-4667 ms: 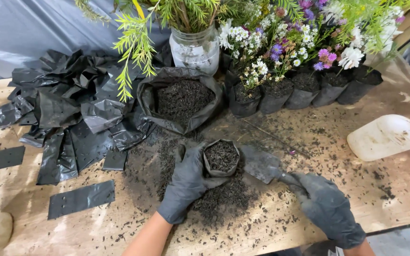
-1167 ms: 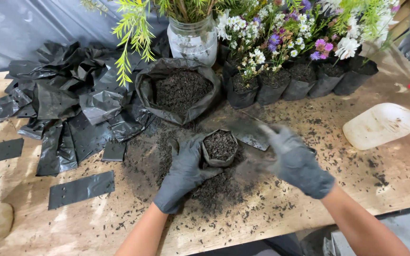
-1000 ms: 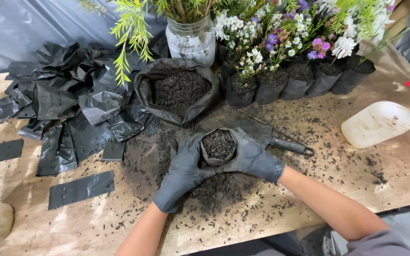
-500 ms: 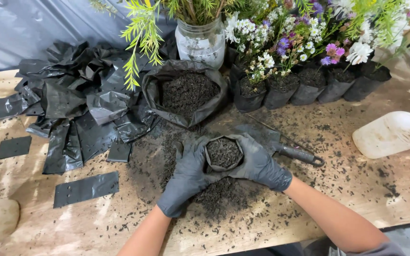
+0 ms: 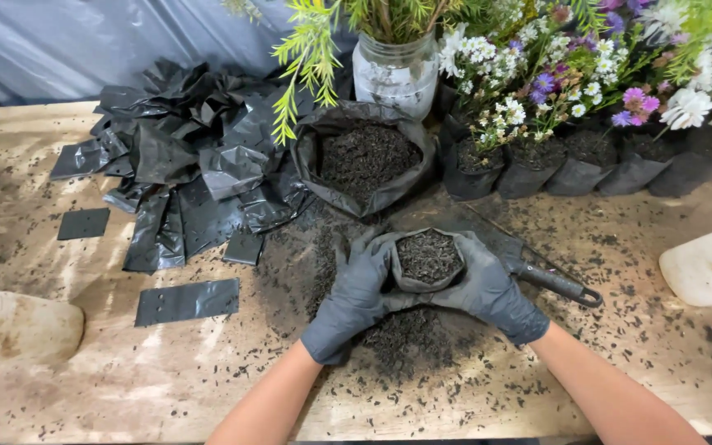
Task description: Preparing nursery bags by filling them with soil, packing it down, and using a stick to create holes for planting.
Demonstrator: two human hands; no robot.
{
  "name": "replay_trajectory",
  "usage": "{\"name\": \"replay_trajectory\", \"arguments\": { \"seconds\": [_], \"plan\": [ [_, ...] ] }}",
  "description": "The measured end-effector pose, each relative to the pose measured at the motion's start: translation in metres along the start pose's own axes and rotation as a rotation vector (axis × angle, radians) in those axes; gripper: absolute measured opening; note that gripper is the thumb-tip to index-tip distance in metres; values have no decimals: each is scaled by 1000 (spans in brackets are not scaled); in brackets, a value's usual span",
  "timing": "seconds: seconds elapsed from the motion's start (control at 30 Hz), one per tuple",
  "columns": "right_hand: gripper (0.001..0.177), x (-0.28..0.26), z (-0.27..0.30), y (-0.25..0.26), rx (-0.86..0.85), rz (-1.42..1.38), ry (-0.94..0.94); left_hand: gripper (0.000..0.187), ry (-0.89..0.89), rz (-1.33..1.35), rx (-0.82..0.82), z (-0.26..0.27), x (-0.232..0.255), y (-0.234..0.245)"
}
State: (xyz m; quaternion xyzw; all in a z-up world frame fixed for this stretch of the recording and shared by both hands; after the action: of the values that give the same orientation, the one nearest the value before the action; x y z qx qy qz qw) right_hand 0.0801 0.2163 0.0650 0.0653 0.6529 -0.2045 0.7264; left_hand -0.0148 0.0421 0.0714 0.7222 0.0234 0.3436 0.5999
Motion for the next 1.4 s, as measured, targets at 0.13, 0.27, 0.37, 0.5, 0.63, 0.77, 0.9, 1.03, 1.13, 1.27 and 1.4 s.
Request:
{"name": "replay_trajectory", "arguments": {
  "seconds": [0.13, 0.27, 0.37, 0.5, 0.63, 0.77, 0.9, 1.03, 1.13, 1.27, 1.4],
  "plan": [
    [65, 12, 2, 2, 40, -109, -98, 94, -8, -115, 36, 3, 0, -6],
    [59, 21, -1, 2, 52, -211, -205, 113, -32, -289, 130, -2, -14, -28],
    [56, 28, 1, 10, 64, -297, -281, 112, -34, -355, 177, -2, -11, -32],
    [53, 35, -1, 9, 74, -365, -348, 107, -55, -372, 224, -1, -12, -33],
    [50, 46, 0, 12, 108, -460, -439, 110, -86, -273, 219, 0, -12, -28],
    [96, 26, 10, 24, 4, 929, 462, 101, -211, -215, 266, 11, 0, -8],
    [104, 49, -4, 35, -72, 714, 242, 100, -216, -305, 291, 13, 2, -5],
    [102, 66, -8, 46, -63, 751, 215, 101, -217, -207, 287, 12, 1, -6],
    [96, 61, -9, 43, -107, 787, 349, 102, -221, -220, 271, 11, -1, -9],
    [89, 30, 4, 22, -144, 507, 269, 94, -275, -170, 293, 15, 6, -1],
    [47, 60, 2, 25, 184, -497, -641, 97, -278, -209, 316, 14, 3, -6]
  ]
}}
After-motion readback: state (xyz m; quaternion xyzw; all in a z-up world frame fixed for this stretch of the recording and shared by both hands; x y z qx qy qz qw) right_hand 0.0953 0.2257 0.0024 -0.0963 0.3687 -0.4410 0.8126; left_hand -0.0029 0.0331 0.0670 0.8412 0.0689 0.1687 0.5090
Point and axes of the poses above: each hand's wrist, its own z-axis away from the middle knuckle, its own y-axis out of the back of the hand, x = y × z, the point moved 4 cm from there along -z, towards the middle knuckle, and after that the axes turned 2 degrees about -x, right-handed, at the moved point
